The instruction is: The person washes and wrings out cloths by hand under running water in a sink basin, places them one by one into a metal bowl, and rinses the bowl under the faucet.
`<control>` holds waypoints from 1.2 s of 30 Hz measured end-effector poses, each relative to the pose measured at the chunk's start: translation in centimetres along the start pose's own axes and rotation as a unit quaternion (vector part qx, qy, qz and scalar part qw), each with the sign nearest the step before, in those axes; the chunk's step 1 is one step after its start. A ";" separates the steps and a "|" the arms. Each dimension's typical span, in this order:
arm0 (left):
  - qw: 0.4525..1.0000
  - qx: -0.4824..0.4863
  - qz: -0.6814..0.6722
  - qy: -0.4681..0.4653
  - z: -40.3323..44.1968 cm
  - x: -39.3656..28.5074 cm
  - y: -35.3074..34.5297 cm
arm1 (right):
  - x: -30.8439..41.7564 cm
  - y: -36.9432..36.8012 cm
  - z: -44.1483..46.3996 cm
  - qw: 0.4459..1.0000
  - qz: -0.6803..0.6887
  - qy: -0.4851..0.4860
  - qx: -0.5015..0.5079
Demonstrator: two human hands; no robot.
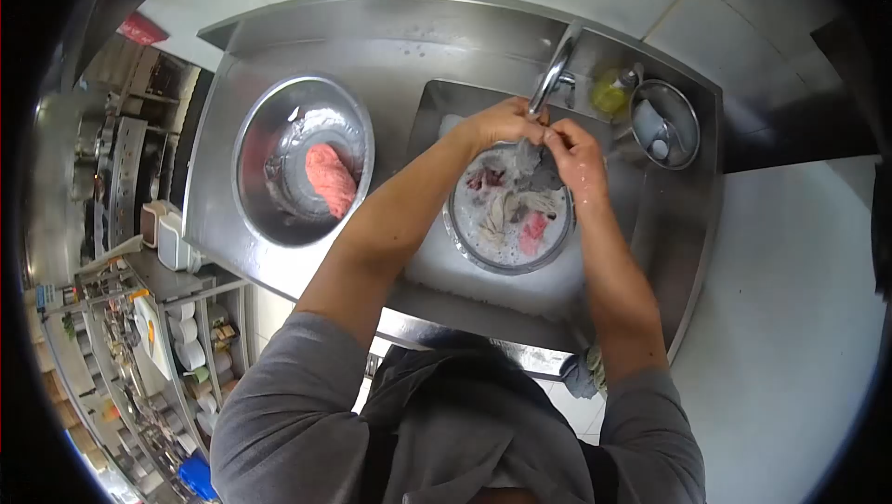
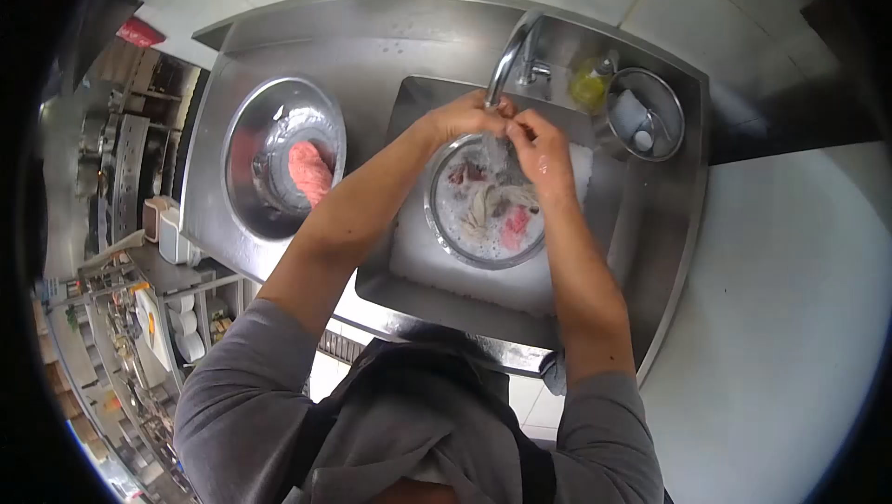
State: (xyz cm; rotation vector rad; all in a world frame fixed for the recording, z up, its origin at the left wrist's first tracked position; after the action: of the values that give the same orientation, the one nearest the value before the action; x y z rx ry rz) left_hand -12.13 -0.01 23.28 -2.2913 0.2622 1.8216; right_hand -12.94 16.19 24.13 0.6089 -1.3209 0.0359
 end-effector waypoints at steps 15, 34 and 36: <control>0.905 -0.074 -0.412 0.076 0.0 4.8 -2.2 | 1.0 3.9 -1.6 0.830 0.321 -0.148 -0.431; 0.944 -0.020 0.307 -0.120 -3.1 0.8 -0.3 | -2.0 -2.0 0.1 0.987 -0.155 0.003 0.045; 0.940 -0.056 0.300 -0.152 -3.3 1.1 0.3 | -1.0 -1.1 0.8 0.975 -0.153 -0.126 0.102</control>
State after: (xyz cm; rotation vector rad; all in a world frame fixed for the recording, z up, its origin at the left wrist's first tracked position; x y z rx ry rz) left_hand -8.91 -1.19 22.93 -2.0933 0.9066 2.4972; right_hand -13.50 15.21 22.86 1.0132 -1.4641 -0.1637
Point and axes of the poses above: each hand's wrist, its own z-axis towards the middle knuckle, its own y-axis out of the back of the hand, x = y × z, the point moved 2 cm from there along z, towards the middle knuckle, and after that the axes turned 4 degrees about -z, right-handed, at the moved point
